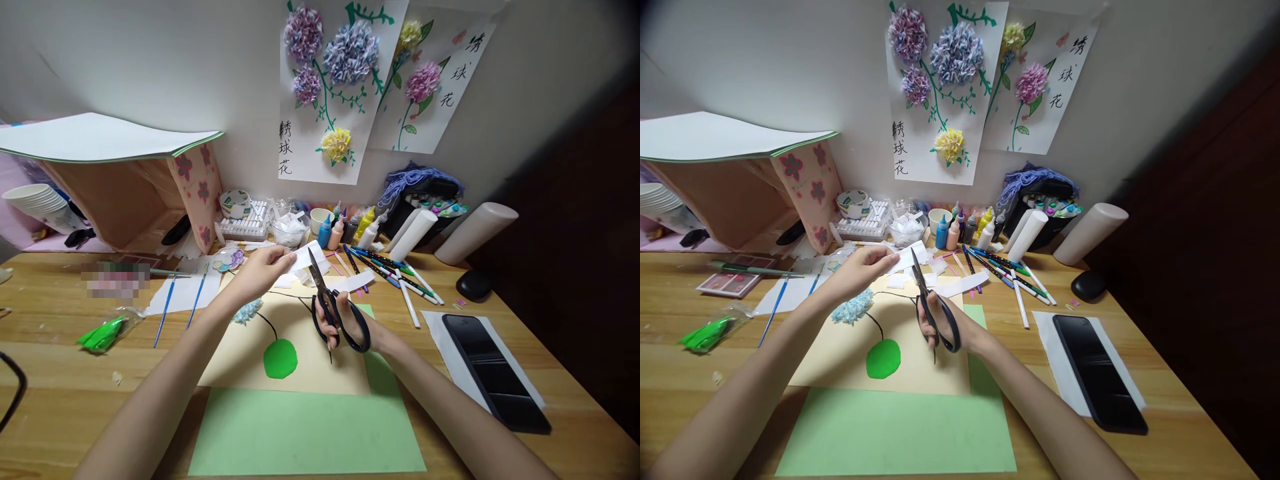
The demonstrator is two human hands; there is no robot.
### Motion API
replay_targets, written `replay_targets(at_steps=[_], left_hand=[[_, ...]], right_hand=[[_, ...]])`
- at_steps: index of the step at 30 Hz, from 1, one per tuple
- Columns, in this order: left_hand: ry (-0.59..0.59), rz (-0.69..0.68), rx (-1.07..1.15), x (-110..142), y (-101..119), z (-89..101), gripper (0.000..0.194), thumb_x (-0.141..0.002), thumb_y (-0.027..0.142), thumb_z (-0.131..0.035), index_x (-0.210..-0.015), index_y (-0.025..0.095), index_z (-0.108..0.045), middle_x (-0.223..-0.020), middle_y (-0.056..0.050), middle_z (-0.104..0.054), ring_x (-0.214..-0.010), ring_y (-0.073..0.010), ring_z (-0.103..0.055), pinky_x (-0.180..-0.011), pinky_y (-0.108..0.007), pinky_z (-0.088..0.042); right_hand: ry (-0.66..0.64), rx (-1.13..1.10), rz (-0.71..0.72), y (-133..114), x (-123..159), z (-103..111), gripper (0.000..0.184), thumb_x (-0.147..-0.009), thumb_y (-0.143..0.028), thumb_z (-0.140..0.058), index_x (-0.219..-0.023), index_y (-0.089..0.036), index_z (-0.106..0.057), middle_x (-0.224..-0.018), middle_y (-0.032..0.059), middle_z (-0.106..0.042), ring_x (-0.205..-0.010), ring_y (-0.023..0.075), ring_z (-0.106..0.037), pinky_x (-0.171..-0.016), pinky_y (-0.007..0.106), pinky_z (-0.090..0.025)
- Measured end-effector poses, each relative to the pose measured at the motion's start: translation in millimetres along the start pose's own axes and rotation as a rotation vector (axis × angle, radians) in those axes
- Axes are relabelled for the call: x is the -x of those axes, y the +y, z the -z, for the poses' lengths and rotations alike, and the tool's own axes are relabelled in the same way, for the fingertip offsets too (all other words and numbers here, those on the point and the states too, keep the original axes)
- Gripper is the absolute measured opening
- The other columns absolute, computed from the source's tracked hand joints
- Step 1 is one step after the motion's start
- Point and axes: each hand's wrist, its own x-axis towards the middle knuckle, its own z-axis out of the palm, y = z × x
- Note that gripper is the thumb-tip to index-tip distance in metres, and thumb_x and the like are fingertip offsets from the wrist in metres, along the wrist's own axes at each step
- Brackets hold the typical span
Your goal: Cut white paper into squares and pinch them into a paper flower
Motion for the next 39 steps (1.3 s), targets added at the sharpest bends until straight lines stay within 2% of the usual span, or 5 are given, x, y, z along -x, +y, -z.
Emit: replay_targets(at_steps=[8,15,25,31,39], left_hand=[[0.009,0.001,-0.014,-0.4,1.1,-0.1,0.034,-0.084,0.044,-0.044,-0.063,0.018,-0.038,-0.059,0.005,-0.031,-0.053,-0.0088,-0.029,-0.050,-0.023,-0.020],[-0.013,-0.008,-0.023,-1.2,-1.2,-4.4,0.034,-0.084,0.043,-0.044,-0.063,0.018,-0.038,-0.058,0.005,-0.031,-0.054,-0.0092,-0.028,-0.050,-0.024,-0.020],[0.006,0.004,-0.015,-3.6,-5.0,-0.7,0.036,-0.084,0.045,-0.045,-0.062,0.018,-0.038,-0.058,0.005,-0.029,-0.053,-0.0084,-0.027,-0.049,-0.023,-0.019],[-0.036,0.017,0.024,-3.9,-9.0,-1.8,0.037,-0.084,0.046,-0.045,-0.063,0.018,-0.038,-0.057,0.006,-0.029,-0.052,-0.0078,-0.025,-0.047,-0.023,-0.018],[-0.077,0.014,0.045,0.0,-3.8,-3.0,0.035,-0.083,0.044,-0.047,-0.062,0.017,-0.040,-0.057,0.005,-0.028,-0.052,-0.0080,-0.025,-0.047,-0.022,-0.018]], right_hand=[[-0.023,0.014,0.013,2.0,0.3,-0.3,0.077,-0.055,-0.091,-0.025,-0.075,-0.019,-0.044,-0.050,-0.0075,-0.042,-0.040,0.0078,-0.044,-0.047,0.024,-0.046],[0.018,0.042,0.009,0.8,-0.7,-0.2,0.078,-0.052,-0.093,-0.026,-0.072,-0.019,-0.042,-0.047,-0.0083,-0.040,-0.038,0.0074,-0.043,-0.044,0.023,-0.043],[0.157,0.264,0.117,3.6,-1.1,0.0,0.066,-0.064,-0.086,-0.034,-0.071,-0.020,-0.040,-0.042,-0.0088,-0.038,-0.030,0.0072,-0.040,-0.031,0.017,-0.029],[0.075,0.207,0.065,5.4,-0.9,-1.0,0.076,-0.057,-0.091,-0.023,-0.072,-0.019,-0.042,-0.045,-0.0066,-0.043,-0.034,0.0080,-0.044,-0.036,0.020,-0.039],[0.123,0.232,0.058,-1.1,1.7,-2.3,0.076,-0.056,-0.092,-0.022,-0.070,-0.019,-0.041,-0.044,-0.0069,-0.041,-0.034,0.0082,-0.043,-0.038,0.021,-0.039]])
